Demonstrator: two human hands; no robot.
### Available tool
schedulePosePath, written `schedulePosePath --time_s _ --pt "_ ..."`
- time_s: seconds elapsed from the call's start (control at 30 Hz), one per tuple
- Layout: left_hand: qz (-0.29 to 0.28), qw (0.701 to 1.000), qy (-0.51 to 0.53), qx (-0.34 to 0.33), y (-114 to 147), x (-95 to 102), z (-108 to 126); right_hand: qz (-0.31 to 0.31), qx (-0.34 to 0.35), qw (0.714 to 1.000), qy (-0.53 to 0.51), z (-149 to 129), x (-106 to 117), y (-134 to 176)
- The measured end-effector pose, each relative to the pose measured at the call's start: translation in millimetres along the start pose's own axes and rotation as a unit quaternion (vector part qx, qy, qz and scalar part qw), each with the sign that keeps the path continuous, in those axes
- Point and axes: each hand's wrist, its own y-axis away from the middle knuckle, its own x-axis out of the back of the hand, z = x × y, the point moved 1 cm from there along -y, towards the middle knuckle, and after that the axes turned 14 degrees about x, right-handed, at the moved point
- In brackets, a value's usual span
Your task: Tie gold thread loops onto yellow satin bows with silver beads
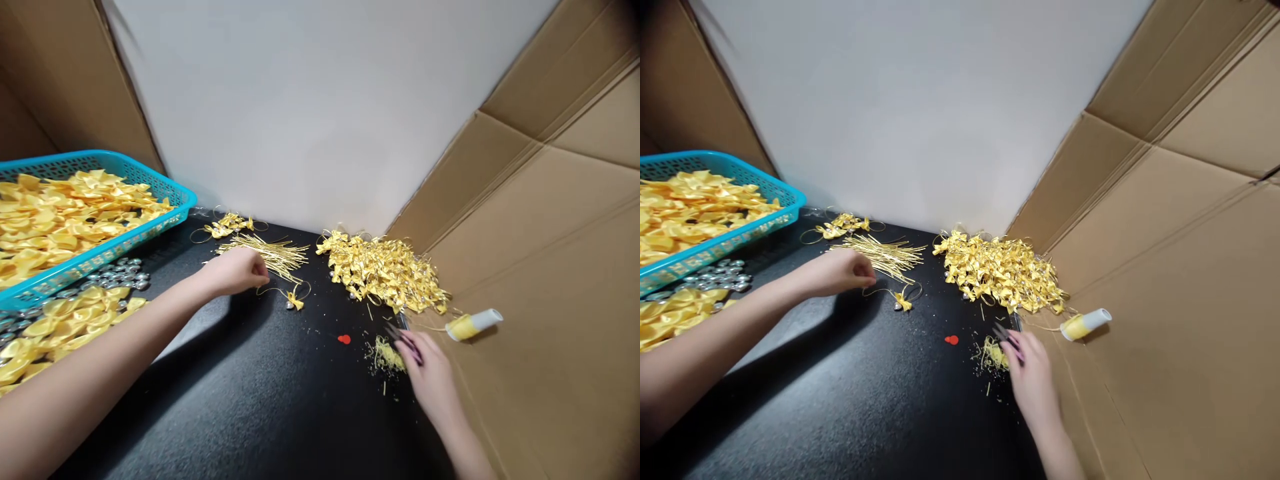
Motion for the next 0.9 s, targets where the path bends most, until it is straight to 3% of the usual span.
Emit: schedulePosePath --time_s 0.07,0.17,0.27,0.47,0.53,0.6,0.67,0.77,0.83,0.9 --pt "0.029 0.999 -0.015 0.017 3 -6.8 1 0.058 -0.018 0.995 0.079 36 14 26" --pt "0.053 0.998 -0.026 0.02 15 -23.6 16 0.099 -0.031 0.978 0.18 70 23 55" --pt "0.006 0.999 -0.033 0.028 24 -45.3 31 0.121 -0.03 0.971 0.205 84 21 68" --pt "-0.001 1.0 -0.016 0.005 23 -65.4 37 0.128 -0.046 0.97 0.2 85 21 64" --pt "0.005 1.0 -0.003 -0.022 28 -65.9 38 0.15 -0.048 0.968 0.193 64 24 53" --pt "0.027 0.998 0.016 -0.048 38 -66.9 42 0.181 -0.045 0.974 0.132 24 23 36" --pt "0.065 0.995 0.04 -0.068 53 -69.1 46 0.12 -0.03 0.992 -0.029 -31 11 15" --pt "0.146 0.978 0.098 -0.115 73 -72.0 49 -0.025 0.004 0.975 -0.219 -108 -24 -20" --pt "0.171 0.969 0.121 -0.133 83 -73.2 45 -0.034 0.032 0.967 -0.25 -137 -46 -39" --pt "0.179 0.964 0.138 -0.14 89 -73.6 38 -0.019 0.069 0.961 -0.267 -147 -62 -53"
